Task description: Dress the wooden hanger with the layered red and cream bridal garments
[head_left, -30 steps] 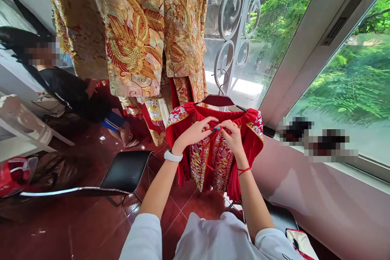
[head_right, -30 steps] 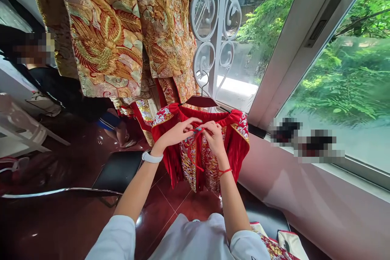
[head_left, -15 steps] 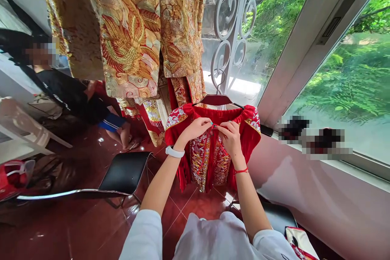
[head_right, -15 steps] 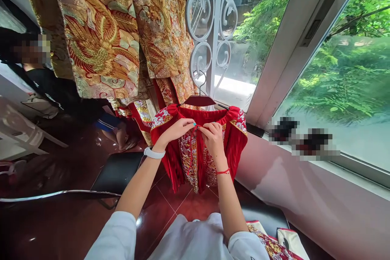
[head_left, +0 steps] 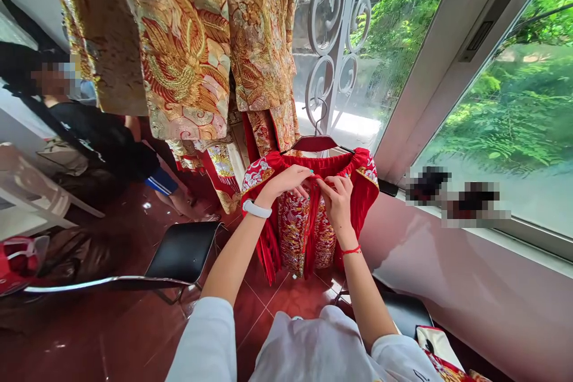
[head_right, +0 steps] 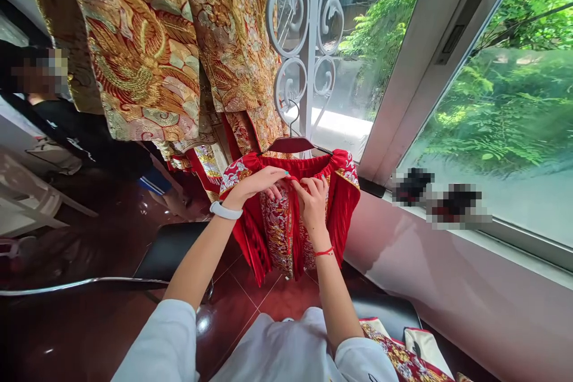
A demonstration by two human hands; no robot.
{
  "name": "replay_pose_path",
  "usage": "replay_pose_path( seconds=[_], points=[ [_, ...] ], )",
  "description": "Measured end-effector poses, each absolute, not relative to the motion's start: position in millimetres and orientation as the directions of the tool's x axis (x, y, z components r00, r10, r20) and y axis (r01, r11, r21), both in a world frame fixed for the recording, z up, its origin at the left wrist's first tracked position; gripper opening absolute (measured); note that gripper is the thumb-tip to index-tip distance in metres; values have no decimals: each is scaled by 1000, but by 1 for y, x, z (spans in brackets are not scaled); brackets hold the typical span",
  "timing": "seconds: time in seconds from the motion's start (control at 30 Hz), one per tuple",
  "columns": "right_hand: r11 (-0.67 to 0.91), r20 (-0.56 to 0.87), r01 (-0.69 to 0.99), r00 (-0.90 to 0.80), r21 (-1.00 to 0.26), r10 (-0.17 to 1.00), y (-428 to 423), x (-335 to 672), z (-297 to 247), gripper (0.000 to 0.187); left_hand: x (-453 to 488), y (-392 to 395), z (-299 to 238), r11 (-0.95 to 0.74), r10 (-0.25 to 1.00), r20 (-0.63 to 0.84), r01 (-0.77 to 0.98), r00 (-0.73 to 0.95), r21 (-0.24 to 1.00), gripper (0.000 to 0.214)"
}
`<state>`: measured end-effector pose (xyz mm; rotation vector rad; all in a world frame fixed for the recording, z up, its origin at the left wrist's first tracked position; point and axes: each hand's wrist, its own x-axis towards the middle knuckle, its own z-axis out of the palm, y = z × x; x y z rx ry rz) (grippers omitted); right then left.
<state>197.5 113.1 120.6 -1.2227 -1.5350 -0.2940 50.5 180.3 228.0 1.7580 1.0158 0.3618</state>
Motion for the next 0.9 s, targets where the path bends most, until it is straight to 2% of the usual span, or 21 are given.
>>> replay_pose_path(
  seconds=[0.13,0.3,0.4,0.5,0.57,0.77,0.9],
  points=[
    [437,845,819,105,-372,524,112,198,117,34,50,184,231,-111,752,-206,430,626,896,19],
    [445,874,843,58,-301,482,113,197,114,34,51,169,234,-274,833,-85,542,547,794,20],
    [468,890,833,61,-296,453,112,196,112,33,57,150,234,-445,862,78,673,501,590,23],
    [479,879,812,85,-334,469,112,195,110,35,66,135,229,-512,856,221,827,467,233,24],
    [478,865,797,107,-370,490,112,194,109,35,69,128,224,-516,836,253,855,488,55,24],
    [512,868,755,151,-411,474,116,191,104,25,67,119,211,-610,691,325,762,646,-218,34],
    [502,870,760,166,-413,465,119,192,98,25,69,113,215,-681,563,342,656,753,-325,43]
  ],
)
